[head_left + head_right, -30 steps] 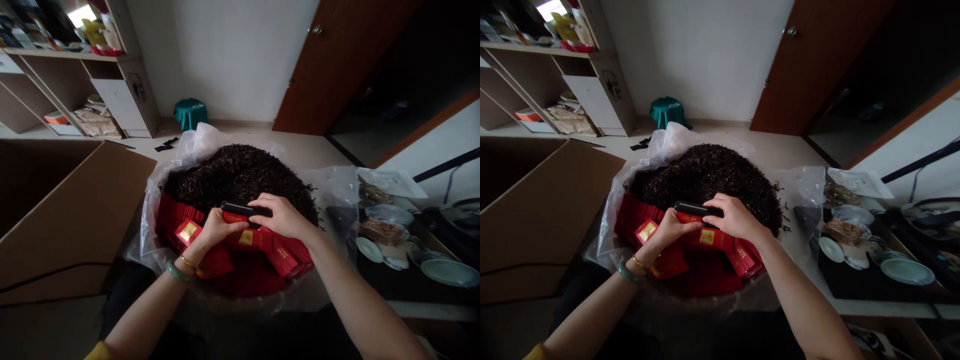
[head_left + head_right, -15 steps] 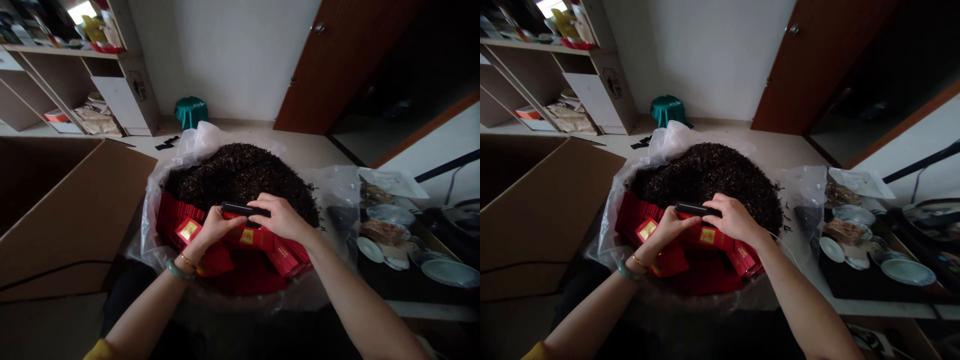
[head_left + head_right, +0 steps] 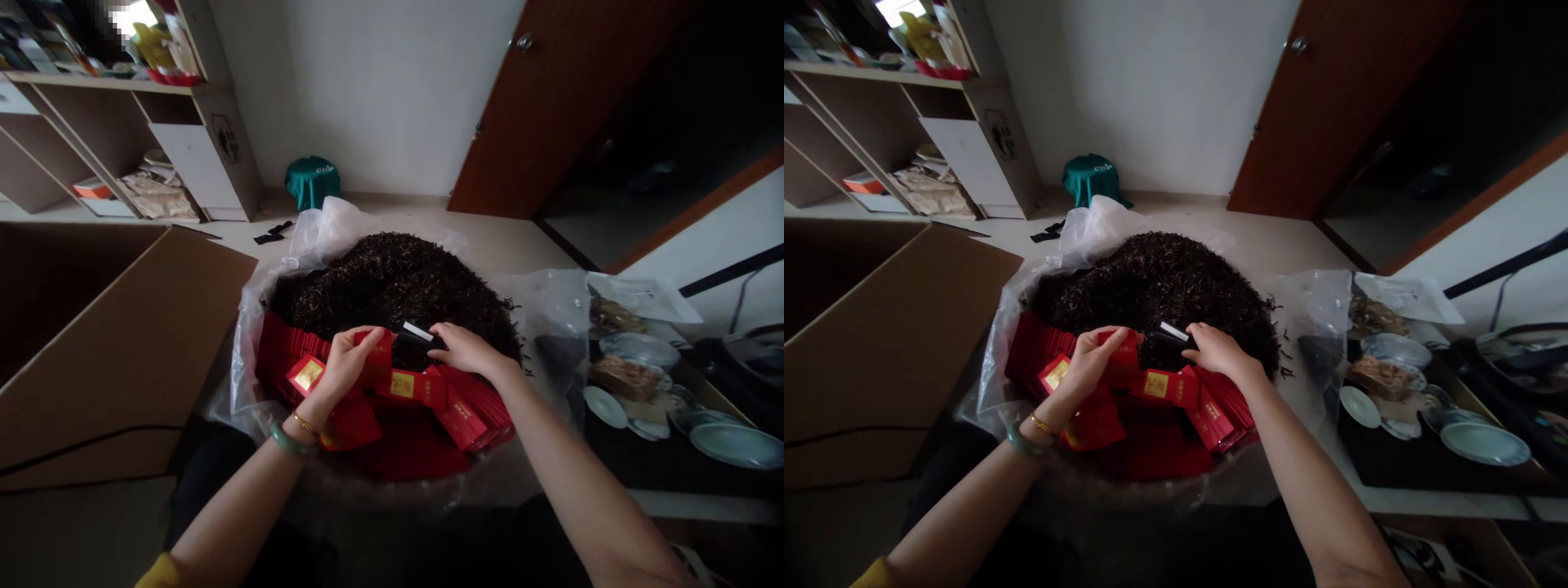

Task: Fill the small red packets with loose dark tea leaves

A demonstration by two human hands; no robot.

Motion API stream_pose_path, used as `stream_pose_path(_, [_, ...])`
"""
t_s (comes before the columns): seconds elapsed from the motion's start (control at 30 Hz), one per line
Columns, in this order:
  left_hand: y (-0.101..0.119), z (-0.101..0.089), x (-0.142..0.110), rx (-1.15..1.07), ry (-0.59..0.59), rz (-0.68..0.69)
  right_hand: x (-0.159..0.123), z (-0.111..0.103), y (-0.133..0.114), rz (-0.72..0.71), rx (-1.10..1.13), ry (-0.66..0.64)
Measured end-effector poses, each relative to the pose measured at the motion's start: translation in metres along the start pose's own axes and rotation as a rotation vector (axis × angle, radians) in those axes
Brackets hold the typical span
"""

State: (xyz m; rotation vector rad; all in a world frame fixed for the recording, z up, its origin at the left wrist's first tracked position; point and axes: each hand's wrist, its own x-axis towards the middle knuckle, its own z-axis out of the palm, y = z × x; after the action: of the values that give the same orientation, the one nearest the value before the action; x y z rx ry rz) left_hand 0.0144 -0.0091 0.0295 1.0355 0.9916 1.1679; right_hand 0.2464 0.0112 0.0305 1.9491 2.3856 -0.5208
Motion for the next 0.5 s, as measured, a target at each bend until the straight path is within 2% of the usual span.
stream_pose_path(0.1, [-0.003,0.000,0.001,0.031,-0.035,0.005,-0.002,0.001,-0.014,-0.031,0.062,0.070])
stream_pose_path(0.23, [-0.007,-0.001,0.001,0.180,-0.101,0.038,-0.009,-0.004,-0.051,-0.321,0.463,0.344])
stream_pose_path(0.33, [-0.009,-0.002,-0.002,0.337,-0.157,0.099,-0.013,-0.001,-0.070,-0.459,0.588,0.504])
stream_pose_path(0.4, [-0.008,-0.003,-0.004,0.420,-0.187,0.134,-0.014,0.001,-0.073,-0.483,0.596,0.550])
stream_pose_path(0.5, [-0.005,-0.004,-0.006,0.483,-0.205,0.183,-0.015,0.001,-0.070,-0.498,0.568,0.537])
